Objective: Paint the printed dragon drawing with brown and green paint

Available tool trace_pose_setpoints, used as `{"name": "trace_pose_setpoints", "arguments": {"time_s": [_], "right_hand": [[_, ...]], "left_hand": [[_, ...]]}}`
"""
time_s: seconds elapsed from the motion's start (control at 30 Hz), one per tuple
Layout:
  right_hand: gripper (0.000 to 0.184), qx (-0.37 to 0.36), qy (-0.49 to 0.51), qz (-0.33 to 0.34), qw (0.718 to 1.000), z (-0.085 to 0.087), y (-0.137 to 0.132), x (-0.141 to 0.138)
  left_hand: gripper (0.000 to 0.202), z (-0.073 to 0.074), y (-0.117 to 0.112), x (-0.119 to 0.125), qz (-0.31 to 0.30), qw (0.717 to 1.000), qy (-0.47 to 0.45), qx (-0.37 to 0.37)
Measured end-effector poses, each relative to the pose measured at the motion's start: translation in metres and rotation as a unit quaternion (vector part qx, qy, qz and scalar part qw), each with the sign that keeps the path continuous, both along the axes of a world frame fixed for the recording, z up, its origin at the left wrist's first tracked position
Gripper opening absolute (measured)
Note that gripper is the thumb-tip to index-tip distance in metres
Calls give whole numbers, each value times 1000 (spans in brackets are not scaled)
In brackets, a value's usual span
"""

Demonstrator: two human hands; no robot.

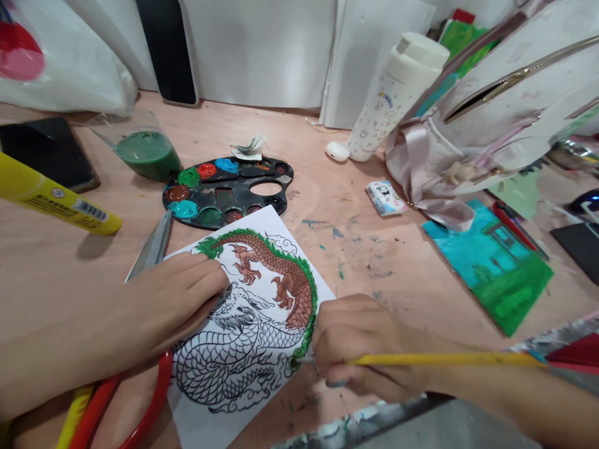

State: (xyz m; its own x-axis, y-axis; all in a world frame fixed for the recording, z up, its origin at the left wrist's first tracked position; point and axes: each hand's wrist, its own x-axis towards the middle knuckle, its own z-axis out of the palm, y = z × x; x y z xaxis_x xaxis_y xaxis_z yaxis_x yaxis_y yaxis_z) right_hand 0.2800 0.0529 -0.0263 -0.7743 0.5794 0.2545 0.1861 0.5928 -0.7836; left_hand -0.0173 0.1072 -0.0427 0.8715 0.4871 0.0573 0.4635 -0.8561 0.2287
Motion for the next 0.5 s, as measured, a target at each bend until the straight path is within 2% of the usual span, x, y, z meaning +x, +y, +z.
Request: {"name": "trace_pose_setpoints", "arguments": {"time_s": [0.17, 0.33, 0.5], "right_hand": [[40, 10, 31, 54, 998, -1, 0, 0], [37, -11, 20, 0, 1000, -2, 1, 0], [39, 36, 48, 49, 997, -3, 0, -2]], "left_hand": [[14, -1, 0, 0, -2, 1000, -4, 2], [13, -1, 0, -2, -3, 1000, 2, -2], [14, -1, 0, -1, 3, 1000, -9, -1]]}}
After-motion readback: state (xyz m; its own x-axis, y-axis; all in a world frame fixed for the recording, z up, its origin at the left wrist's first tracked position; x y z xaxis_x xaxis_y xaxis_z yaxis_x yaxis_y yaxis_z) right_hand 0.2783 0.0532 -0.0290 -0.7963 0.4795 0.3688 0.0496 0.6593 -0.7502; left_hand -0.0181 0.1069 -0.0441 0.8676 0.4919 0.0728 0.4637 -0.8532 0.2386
